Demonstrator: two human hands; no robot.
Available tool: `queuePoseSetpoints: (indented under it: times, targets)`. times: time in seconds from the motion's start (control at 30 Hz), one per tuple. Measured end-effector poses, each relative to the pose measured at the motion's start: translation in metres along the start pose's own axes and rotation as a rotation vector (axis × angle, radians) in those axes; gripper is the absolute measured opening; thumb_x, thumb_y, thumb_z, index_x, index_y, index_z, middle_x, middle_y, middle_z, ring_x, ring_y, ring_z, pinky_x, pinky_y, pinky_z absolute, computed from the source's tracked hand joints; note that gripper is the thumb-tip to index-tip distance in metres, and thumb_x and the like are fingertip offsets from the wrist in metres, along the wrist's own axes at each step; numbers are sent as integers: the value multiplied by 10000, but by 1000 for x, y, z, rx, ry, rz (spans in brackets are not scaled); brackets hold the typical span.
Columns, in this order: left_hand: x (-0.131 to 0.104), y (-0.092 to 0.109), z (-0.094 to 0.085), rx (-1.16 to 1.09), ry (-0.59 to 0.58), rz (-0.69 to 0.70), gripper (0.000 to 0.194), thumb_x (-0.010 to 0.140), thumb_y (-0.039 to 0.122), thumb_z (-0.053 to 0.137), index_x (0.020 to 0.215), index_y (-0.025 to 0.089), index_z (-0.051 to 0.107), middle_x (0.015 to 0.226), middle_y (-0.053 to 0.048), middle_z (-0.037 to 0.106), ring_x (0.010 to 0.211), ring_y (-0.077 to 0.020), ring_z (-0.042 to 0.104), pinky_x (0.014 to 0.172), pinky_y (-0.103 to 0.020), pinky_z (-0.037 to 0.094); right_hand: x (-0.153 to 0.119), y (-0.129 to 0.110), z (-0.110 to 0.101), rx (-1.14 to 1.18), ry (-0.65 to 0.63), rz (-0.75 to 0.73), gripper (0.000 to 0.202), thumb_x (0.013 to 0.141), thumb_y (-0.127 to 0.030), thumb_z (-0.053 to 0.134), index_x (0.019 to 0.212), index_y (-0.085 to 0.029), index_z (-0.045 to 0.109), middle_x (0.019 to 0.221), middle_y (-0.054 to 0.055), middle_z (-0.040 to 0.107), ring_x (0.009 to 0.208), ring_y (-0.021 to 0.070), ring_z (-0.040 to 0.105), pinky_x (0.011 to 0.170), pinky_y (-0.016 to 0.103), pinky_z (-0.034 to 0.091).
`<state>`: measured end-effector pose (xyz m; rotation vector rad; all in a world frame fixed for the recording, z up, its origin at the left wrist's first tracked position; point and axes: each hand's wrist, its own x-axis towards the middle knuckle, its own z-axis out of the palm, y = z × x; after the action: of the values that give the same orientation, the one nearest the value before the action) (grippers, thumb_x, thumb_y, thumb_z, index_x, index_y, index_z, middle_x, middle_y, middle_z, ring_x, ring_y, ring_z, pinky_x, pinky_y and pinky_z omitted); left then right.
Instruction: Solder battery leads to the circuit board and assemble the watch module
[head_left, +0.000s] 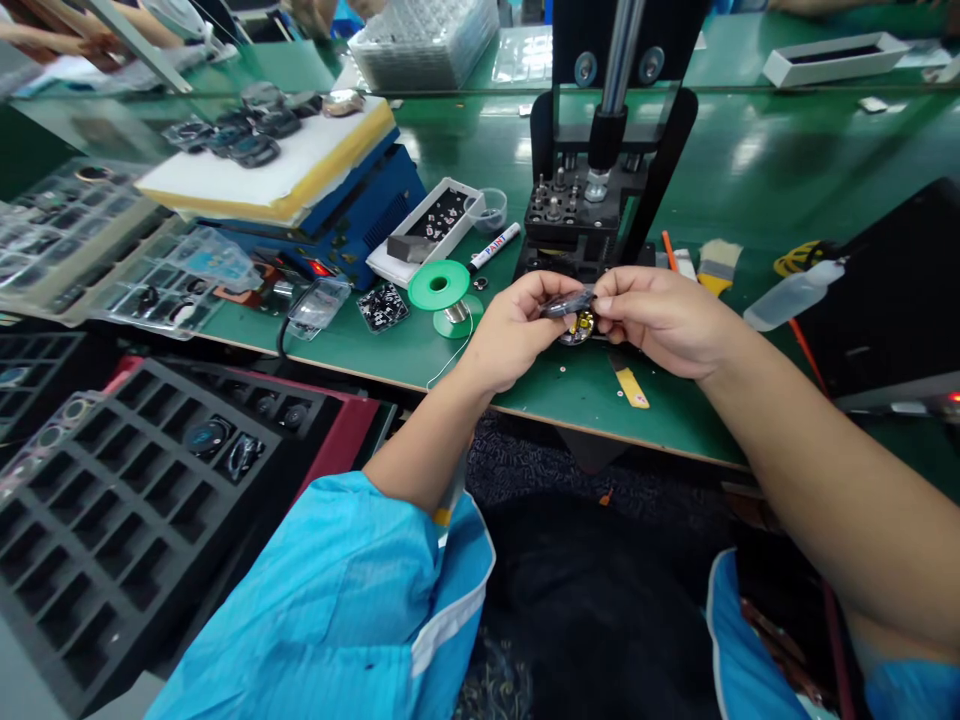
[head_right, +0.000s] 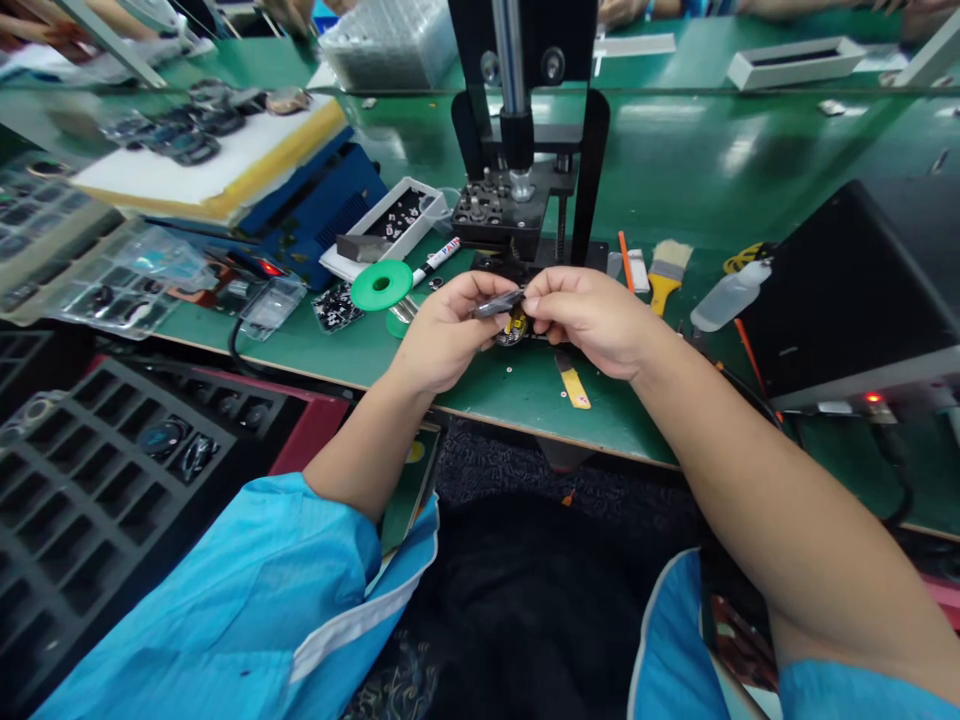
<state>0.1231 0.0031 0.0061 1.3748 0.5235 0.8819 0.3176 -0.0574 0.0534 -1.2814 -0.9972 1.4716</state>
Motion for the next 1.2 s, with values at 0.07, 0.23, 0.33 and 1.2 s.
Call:
queuePoseSetpoints:
  times: [0.07,0.23,0.33,1.2]
  targets:
    - [0,0,0,-5,4,-10,288,822,202,854,1085,183,738,963,-10,773,827,-112,693,806,-266,585,0,0,0,11,-7,0,162,828,-87,746,741,-197,666,655,2,620,630,123,542,615,250,402]
    - [0,0,-1,5,25,-21,281,816,196,834,1082,185,743,950,-8,770,764,-98,655,721,-247,542,1,3,-3,18,-45,-38,195,751,-182,846,721,-210,655,665,3,596,637,131,522,607,270,395]
    - [0,0,-1,33,36,-28,264,827,190,813,1080,187,739,951,-12,769,747,-97,638,699,-244,529,2,4,-5,16,-60,-70,231,743,-240,882,724,-221,653,658,-5,564,643,138,506,601,284,386]
    - [-2,-3,0,329,156,1,315,977,501,828,893,211,740,683,20,674,527,-100,577,459,-222,423,-5,6,2,-99,-73,-302,168,779,-252,858,777,-232,692,855,17,679,735,146,526,645,300,405]
